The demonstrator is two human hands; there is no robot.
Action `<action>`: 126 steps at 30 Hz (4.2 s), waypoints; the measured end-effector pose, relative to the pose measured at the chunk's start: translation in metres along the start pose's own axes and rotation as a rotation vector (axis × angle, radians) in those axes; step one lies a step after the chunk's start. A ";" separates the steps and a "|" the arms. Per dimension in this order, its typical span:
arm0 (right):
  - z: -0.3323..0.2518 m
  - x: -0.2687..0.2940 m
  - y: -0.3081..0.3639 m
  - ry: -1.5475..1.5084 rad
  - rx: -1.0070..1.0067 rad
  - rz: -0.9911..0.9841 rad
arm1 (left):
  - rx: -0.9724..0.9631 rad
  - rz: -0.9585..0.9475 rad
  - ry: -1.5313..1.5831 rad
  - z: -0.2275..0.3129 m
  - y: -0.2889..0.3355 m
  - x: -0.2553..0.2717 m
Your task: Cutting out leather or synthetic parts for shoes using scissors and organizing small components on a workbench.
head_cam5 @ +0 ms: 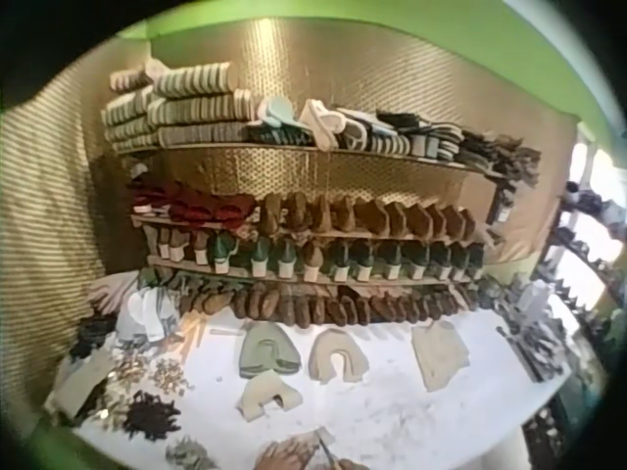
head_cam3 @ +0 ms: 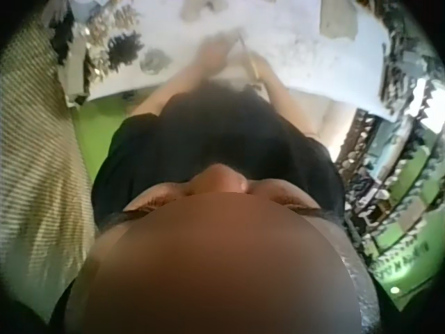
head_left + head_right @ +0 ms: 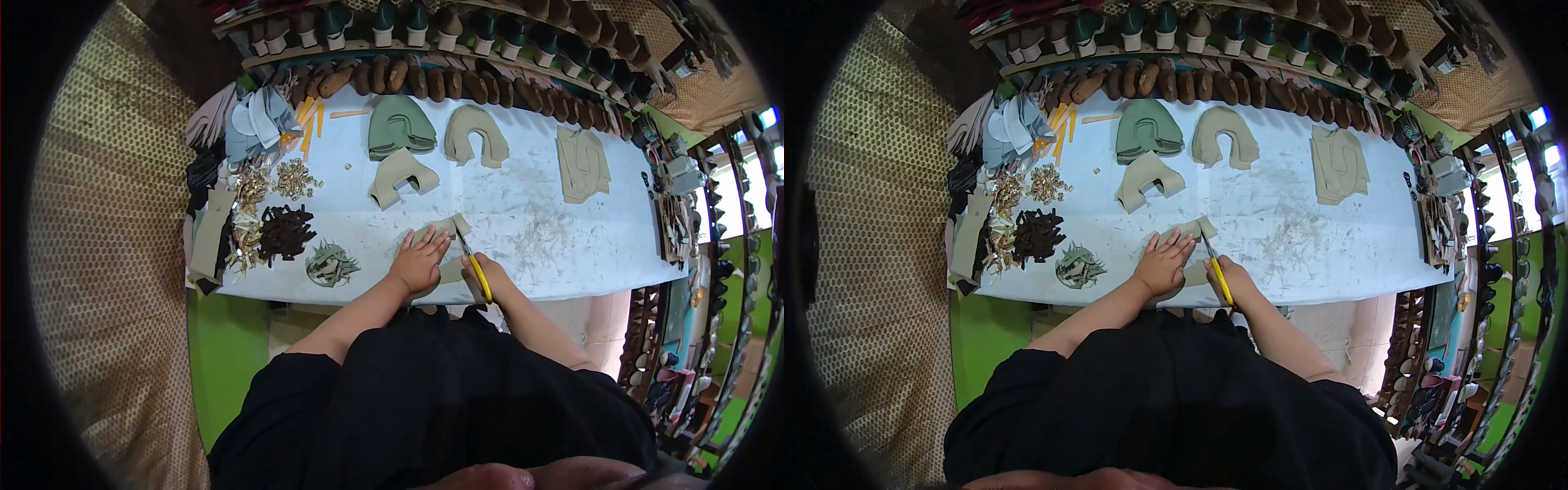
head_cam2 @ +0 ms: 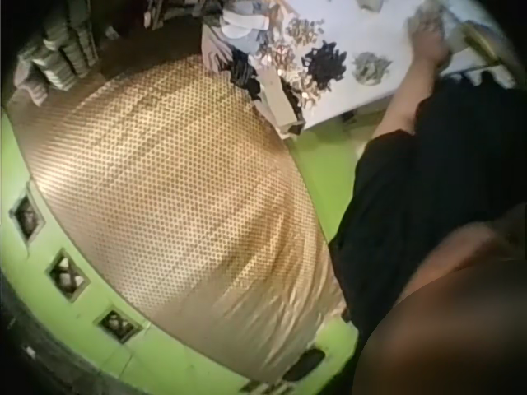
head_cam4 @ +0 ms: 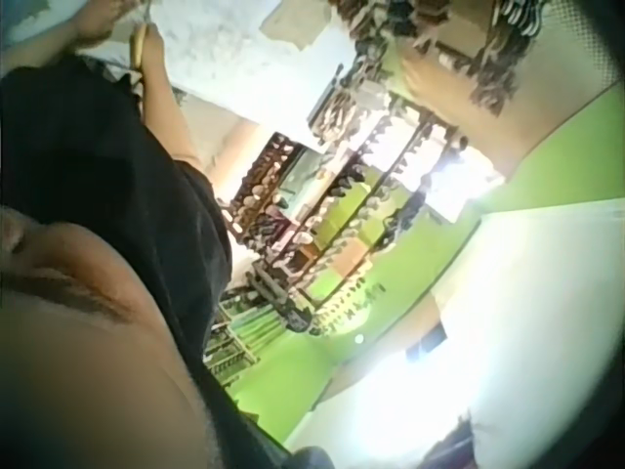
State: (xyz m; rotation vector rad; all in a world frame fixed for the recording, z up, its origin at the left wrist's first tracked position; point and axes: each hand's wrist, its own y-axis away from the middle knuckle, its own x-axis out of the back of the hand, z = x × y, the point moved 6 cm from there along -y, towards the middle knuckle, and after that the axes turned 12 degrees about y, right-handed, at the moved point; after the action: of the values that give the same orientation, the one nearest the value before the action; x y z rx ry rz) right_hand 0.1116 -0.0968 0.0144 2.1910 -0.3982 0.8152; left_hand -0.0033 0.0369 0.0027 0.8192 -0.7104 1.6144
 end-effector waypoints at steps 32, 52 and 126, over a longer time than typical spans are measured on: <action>0.007 0.032 -0.025 0.102 0.026 -0.178 | 0.005 0.011 -0.034 0.005 -0.002 0.004; 0.070 0.100 -0.030 0.493 -0.014 0.255 | 0.022 -0.008 -0.067 0.004 -0.001 -0.002; -0.165 -0.065 -0.054 0.934 0.614 0.132 | 0.834 0.836 -0.012 -0.083 0.402 0.136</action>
State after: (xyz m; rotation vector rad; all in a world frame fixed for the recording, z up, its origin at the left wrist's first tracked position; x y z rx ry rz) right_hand 0.0195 0.0637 0.0263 1.9980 0.2159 2.0996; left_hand -0.4267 0.1062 0.0575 1.1982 -0.3683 2.7513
